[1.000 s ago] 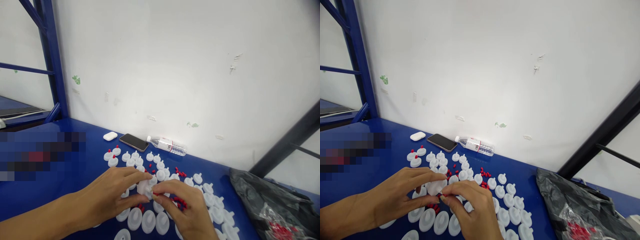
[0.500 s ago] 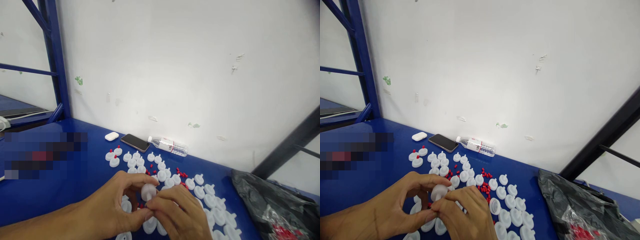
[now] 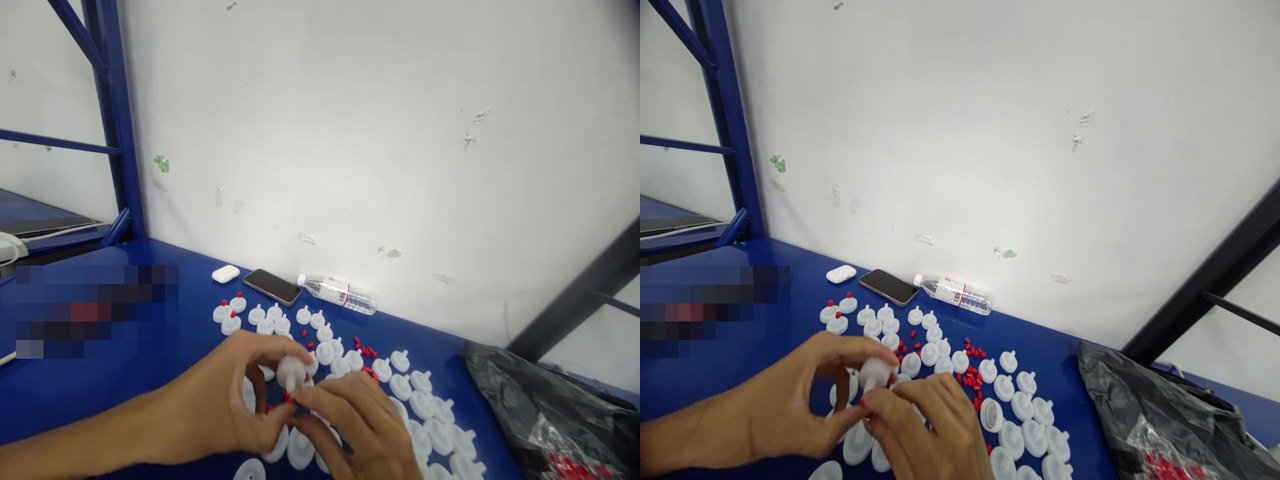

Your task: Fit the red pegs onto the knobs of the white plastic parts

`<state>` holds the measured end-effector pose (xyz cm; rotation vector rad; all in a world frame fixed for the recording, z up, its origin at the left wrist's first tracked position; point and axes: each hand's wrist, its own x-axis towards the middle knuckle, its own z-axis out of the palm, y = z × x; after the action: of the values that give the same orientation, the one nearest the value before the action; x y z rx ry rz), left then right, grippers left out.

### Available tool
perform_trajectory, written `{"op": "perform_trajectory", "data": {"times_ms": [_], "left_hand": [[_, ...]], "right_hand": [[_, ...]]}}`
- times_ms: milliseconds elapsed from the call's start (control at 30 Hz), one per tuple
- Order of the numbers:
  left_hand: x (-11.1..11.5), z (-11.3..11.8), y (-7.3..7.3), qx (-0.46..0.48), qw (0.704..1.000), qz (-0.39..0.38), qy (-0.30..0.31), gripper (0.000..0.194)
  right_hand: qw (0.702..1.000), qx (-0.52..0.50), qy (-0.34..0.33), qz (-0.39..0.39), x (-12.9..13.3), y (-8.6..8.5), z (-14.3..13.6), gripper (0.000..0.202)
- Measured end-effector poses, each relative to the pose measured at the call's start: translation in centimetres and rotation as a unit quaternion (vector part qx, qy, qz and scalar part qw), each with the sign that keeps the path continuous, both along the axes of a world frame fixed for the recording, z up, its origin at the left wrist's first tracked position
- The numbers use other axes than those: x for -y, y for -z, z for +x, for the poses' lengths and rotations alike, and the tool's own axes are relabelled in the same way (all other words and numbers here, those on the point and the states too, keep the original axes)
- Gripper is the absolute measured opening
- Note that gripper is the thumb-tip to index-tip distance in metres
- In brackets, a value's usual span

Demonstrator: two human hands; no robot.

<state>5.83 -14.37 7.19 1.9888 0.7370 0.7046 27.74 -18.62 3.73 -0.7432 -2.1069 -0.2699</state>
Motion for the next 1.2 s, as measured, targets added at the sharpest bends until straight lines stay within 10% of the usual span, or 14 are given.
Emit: {"op": "perform_trajectory", "data": {"times_ms": [200,467,767,1200], "left_hand": [[-3.3,-5.3,-1.0,-0.041,0.965,0.066,-0.250,0.049],[-2.6,-11.0,5.1,-0.157,0.919,0.073,-0.355,0.059],[-4.1,-12.0,6.4,-0.174,0.927,0.132,-0.305,0.050],[-3.8,-11.7,5.8,-0.190,0.926,0.176,-0.274,0.039]], "right_hand": [[0.999,-0.004,0.052,0.008,-0.5,-0.7,1.4,0.026],[0.991,0.044,0.121,-0.026,-1.0,-1.1,1.7,0.019],[0.904,0.135,0.265,-0.308,-2.2,-1.8,5.8,0.012],[0.890,0.147,0.165,-0.398,-2.4,-1.8,7.0,0.012]]}}
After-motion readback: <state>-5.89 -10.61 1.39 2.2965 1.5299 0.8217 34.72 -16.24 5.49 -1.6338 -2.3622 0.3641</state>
